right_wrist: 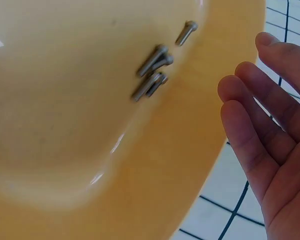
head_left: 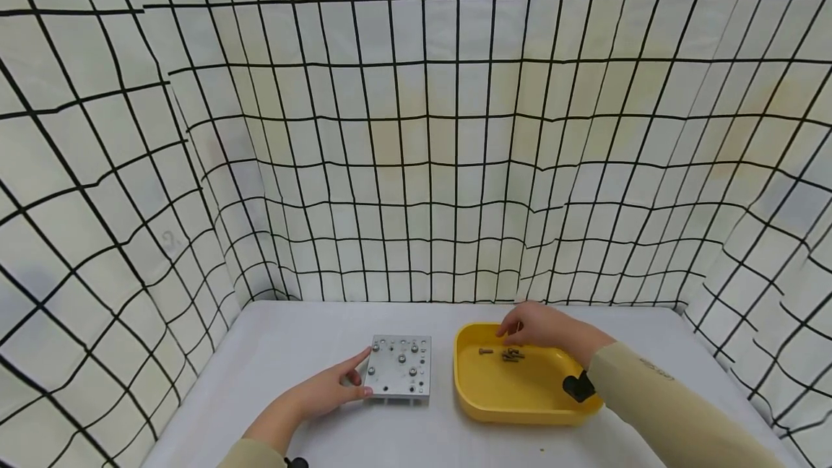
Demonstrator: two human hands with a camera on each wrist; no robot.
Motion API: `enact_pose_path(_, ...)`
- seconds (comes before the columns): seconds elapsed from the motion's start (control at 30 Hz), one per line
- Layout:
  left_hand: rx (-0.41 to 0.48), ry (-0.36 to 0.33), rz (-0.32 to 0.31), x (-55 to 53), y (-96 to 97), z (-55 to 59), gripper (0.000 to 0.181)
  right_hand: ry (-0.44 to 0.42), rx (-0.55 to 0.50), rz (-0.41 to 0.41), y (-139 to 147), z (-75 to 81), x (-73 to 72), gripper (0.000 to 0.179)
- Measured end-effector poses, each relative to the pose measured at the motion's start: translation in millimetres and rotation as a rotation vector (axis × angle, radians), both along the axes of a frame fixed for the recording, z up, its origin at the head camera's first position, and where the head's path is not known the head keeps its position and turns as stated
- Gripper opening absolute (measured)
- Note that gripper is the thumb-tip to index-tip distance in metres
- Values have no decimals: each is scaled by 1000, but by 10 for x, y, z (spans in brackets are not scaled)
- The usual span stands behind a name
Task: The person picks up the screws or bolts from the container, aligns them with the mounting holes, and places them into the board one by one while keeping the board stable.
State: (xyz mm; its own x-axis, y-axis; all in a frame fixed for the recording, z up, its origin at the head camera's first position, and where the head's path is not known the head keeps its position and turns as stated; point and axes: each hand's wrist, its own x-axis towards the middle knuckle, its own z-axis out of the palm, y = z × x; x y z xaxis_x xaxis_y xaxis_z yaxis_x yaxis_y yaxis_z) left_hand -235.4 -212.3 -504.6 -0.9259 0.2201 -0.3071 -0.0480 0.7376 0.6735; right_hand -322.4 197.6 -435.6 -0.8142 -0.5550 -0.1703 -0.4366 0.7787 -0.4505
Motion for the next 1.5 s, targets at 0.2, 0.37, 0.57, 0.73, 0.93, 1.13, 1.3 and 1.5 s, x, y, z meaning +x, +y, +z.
enact_pose_path(0.2,6,-11,-7,2,-10,6,89,-20,4,-33,76,-28,29,15)
enact_pose_path(0.37,-2,-3,-6,-2,-10,5,88,-29,37,-16,72,-66,39,10)
enact_pose_path(0.57,-12,7,-5,6,-2,13,87,-57,102,12,55,-140,19,6)
enact_pose_path(0.73,-2,18,-18,15,-2,23,87,-73,144,-4,26,-194,-10,6)
enact_pose_path(0.93,8,23,-26,17,-9,24,86,-54,173,-11,-29,-256,-35,9)
enact_pose_path(1.13,19,24,-27,29,-12,31,86,-44,192,12,-65,-315,-36,10)
enact_pose_path(1.3,27,22,-26,43,-9,52,85,10,239,44,-73,-369,-62,9)
enact_pose_path(1.5,29,15,-22,47,-7,50,85,55,261,84,-92,-382,-49,10)
